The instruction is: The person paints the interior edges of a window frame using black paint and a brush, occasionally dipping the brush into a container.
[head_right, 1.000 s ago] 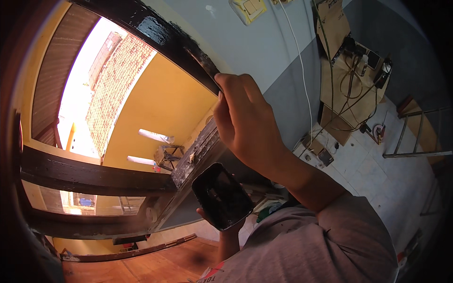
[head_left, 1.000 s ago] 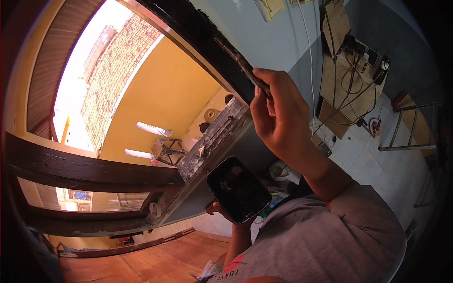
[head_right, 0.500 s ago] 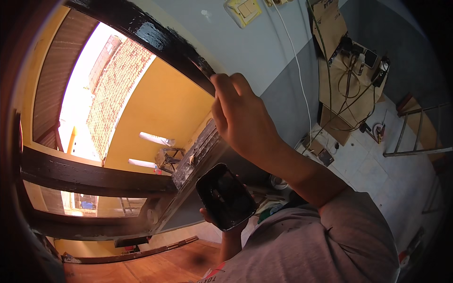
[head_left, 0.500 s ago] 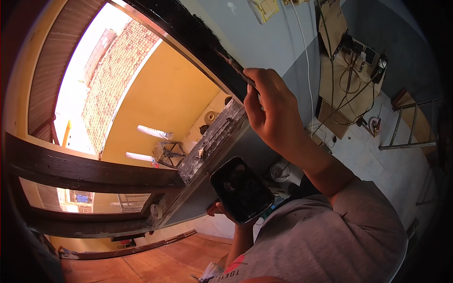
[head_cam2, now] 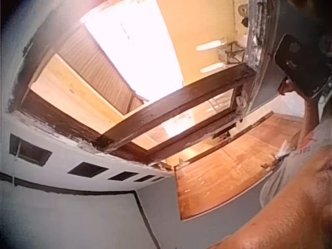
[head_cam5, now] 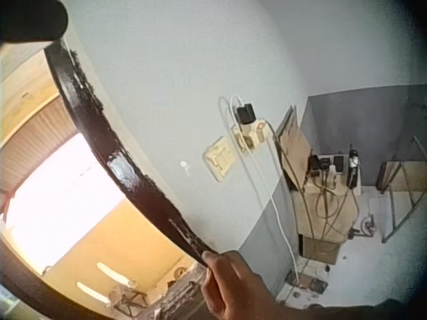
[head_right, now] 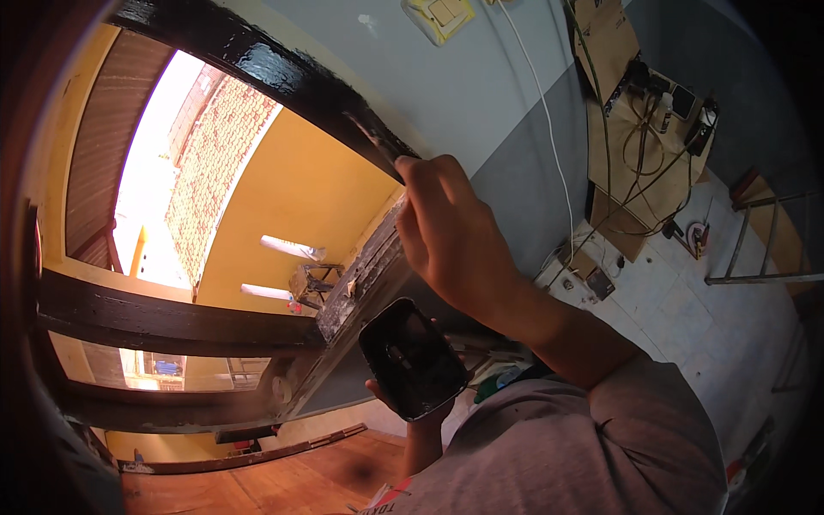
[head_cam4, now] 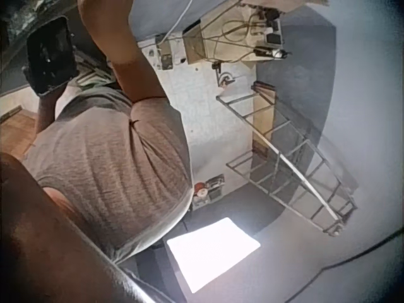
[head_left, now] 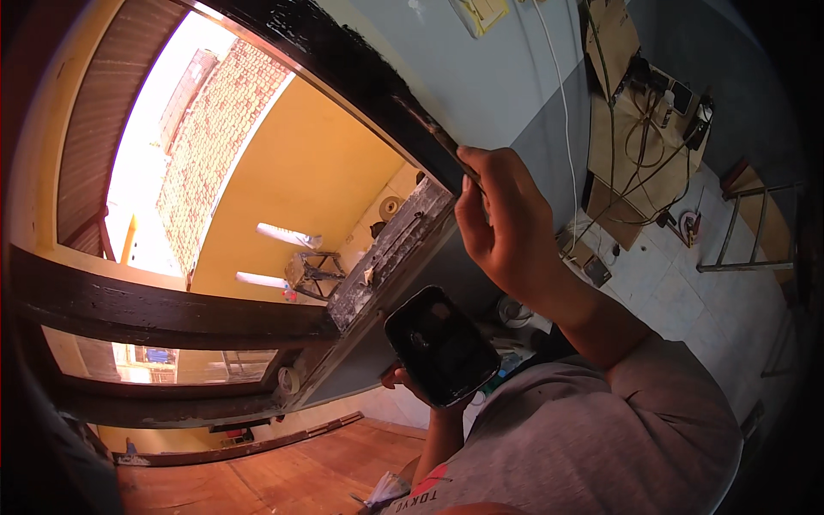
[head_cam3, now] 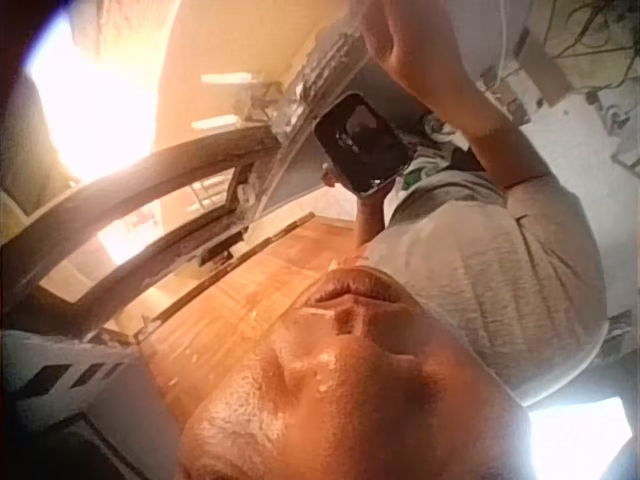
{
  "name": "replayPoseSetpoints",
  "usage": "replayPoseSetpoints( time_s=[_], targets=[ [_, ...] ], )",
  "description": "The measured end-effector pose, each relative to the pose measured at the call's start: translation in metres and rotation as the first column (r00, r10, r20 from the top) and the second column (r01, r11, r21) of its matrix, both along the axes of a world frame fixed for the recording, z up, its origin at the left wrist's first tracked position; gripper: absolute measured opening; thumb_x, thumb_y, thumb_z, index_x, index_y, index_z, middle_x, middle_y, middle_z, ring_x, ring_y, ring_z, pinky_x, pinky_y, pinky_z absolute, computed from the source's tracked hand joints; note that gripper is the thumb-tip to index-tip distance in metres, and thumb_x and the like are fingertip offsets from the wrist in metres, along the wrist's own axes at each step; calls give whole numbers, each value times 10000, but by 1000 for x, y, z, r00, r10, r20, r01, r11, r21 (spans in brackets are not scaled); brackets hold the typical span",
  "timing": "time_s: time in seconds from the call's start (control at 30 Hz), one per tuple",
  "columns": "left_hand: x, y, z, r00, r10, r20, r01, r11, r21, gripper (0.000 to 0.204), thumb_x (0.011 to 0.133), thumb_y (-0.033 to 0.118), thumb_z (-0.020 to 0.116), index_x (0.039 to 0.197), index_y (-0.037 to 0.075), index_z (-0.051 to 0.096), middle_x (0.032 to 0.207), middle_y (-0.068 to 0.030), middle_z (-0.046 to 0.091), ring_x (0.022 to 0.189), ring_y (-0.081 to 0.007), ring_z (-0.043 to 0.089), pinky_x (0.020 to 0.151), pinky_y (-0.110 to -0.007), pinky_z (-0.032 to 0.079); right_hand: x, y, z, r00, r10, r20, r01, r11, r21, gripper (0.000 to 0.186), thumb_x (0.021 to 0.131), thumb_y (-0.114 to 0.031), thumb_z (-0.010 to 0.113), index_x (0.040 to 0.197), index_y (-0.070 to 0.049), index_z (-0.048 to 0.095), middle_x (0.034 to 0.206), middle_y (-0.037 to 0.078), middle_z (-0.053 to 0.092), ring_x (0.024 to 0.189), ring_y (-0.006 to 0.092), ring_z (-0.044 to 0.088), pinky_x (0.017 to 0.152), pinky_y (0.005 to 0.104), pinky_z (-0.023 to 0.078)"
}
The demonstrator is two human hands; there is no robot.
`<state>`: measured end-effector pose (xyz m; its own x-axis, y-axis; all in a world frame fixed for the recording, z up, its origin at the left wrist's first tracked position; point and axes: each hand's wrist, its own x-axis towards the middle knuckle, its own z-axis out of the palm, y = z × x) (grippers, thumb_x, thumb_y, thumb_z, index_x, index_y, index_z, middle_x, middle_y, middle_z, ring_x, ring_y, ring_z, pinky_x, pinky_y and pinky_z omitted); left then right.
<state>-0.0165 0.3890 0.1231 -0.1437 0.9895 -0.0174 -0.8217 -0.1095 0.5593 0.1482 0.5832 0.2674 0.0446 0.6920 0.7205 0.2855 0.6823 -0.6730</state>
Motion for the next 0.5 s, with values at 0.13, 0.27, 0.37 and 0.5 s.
replayPoseSetpoints(
  time_s=[0.13, 0.27, 0.37, 0.5],
  targets=[
    [2, 3, 1, 999, -26, 34, 26, 1000, 12, 1195, 854, 871, 613, 1715, 155, 197, 1682, -242, 350, 1411, -424, 543, 1111, -661, 515, -9, 8, -6, 999, -29, 25, 27, 998, 63, 384, 964, 16, 644, 1327, 22, 518, 1075, 234, 583, 789, 433, 691, 657, 495, 569],
    [7, 0, 0, 999, 41, -1, -41, 999, -17, 1191, 857, 866, 617, 1713, 150, 201, 1678, -239, 356, 1407, -420, 546, 1116, -660, 511, 0, -1, -10, 1000, -9, 20, 8, 999, 35, 371, 972, 12, 640, 1321, 24, 515, 1085, 236, 580, 790, 447, 688, 658, 494, 570],
    [5, 0, -1, 999, 19, 46, -20, 1000, 16, 1181, 861, 850, 634, 1712, 149, 207, 1678, -239, 356, 1405, -423, 545, 1116, -665, 509, -2, -9, 4, 997, -10, -71, 10, 1000, -3, 316, 969, 73, 633, 1278, 33, 583, 1054, 206, 627, 821, 367, 679, 687, 408, 542],
    [9, 1, 3, 1000, -4, 29, 4, 1000, 4, 1171, 860, 837, 650, 1710, 156, 221, 1673, -237, 365, 1400, -418, 551, 1110, -661, 516, -2, 6, -8, 999, -47, -17, 47, 999, 15, 308, 970, 72, 632, 1271, 30, 585, 1041, 204, 631, 807, 351, 675, 664, 403, 531]
  ],
)
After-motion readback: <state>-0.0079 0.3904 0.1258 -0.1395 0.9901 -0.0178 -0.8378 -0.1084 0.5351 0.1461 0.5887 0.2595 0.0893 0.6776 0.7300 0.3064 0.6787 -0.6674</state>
